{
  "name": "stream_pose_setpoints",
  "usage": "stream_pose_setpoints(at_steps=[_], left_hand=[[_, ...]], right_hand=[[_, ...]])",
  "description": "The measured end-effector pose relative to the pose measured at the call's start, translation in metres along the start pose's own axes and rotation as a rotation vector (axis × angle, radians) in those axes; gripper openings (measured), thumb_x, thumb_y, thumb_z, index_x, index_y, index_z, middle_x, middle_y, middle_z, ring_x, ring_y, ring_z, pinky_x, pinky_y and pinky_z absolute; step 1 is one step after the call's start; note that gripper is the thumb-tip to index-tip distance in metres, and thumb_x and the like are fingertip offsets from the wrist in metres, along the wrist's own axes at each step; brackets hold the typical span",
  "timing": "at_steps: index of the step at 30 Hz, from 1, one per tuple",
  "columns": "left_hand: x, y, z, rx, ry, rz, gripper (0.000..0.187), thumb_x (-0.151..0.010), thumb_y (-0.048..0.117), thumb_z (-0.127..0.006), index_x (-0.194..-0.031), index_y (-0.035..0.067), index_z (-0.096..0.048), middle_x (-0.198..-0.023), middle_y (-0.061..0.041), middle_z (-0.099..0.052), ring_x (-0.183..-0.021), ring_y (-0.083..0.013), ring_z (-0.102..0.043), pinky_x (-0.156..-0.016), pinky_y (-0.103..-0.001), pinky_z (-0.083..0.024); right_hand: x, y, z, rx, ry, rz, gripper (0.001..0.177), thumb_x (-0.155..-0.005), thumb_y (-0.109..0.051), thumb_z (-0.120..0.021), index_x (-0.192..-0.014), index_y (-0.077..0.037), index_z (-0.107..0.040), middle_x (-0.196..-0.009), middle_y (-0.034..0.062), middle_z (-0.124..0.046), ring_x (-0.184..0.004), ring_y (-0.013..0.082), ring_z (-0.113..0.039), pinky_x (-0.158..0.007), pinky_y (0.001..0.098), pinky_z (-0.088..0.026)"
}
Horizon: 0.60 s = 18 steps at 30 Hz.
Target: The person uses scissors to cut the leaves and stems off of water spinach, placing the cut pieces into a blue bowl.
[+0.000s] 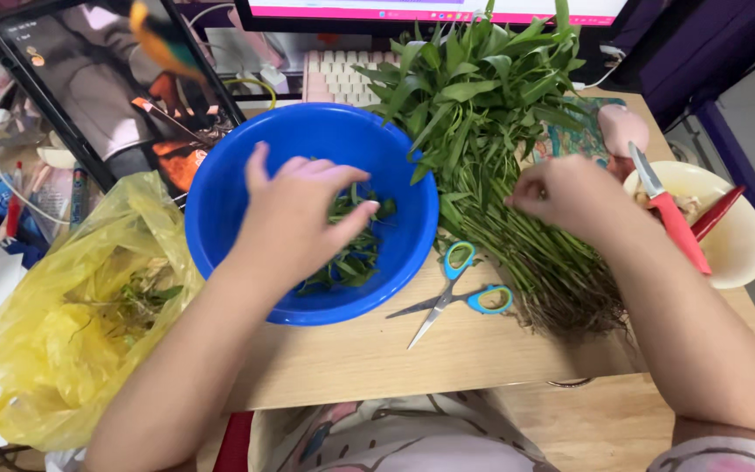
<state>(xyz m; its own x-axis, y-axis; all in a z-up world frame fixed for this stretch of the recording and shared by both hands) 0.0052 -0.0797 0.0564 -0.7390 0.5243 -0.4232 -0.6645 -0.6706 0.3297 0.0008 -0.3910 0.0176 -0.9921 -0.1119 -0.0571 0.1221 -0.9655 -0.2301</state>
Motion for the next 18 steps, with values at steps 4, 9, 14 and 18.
stream_pose_setpoints(at_steps=[4,9,14,18], left_hand=[[-0.019,0.017,-0.024,-0.046,-0.097,-0.052,0.031,-0.083,0.039,-0.070,-0.104,0.017,-0.073,-0.093,-0.008,-0.070,-0.100,-0.0309,-0.061,-0.106,-0.070,-0.019],[-0.019,0.026,-0.039,-0.015,-0.106,-0.114,0.031,-0.082,0.037,-0.071,-0.102,0.014,-0.073,-0.091,-0.008,-0.069,-0.099,-0.0314,-0.061,-0.104,-0.072,-0.017],[-0.010,0.035,-0.031,0.056,-0.063,-0.114,0.027,-0.083,0.035,-0.069,-0.100,0.014,-0.073,-0.091,-0.007,-0.069,-0.099,-0.0295,-0.062,-0.107,-0.069,-0.020],[-0.009,0.040,-0.027,0.082,-0.007,-0.131,0.024,-0.086,0.033,-0.068,-0.100,0.013,-0.073,-0.091,-0.007,-0.070,-0.099,-0.0283,-0.062,-0.108,-0.067,-0.022]], right_hand=[[0.006,-0.001,-0.021,0.176,0.011,-0.067,0.025,-0.082,-0.034,-0.076,-0.086,-0.009,-0.071,-0.076,0.0110,-0.069,-0.071,0.0313,-0.067,-0.065,0.0428,-0.054],[0.019,-0.011,-0.027,0.268,0.095,0.006,0.018,-0.085,-0.027,-0.071,-0.094,-0.011,-0.071,-0.094,0.0124,-0.068,-0.079,0.0339,-0.067,-0.068,0.0454,-0.054],[0.025,-0.013,-0.018,0.246,0.226,0.056,0.030,-0.081,-0.030,-0.075,-0.103,-0.010,-0.074,-0.100,0.0153,-0.067,-0.081,0.0350,-0.067,-0.067,0.0450,-0.054],[0.013,0.007,-0.027,0.206,0.149,0.010,0.031,-0.082,-0.032,-0.078,-0.102,-0.008,-0.074,-0.094,0.0152,-0.067,-0.080,0.0353,-0.067,-0.070,0.0443,-0.054]])
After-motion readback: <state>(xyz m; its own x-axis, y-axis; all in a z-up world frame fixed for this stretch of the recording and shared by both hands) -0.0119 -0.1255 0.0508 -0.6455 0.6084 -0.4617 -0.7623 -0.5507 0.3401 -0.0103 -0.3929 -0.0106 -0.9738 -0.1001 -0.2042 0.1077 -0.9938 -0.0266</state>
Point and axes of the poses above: each hand's wrist, its own x-axis away from the middle knuckle, its own z-axis out of the back of the hand, y = z × x, the point moved 5 cm from there along -x, towards the middle knuckle
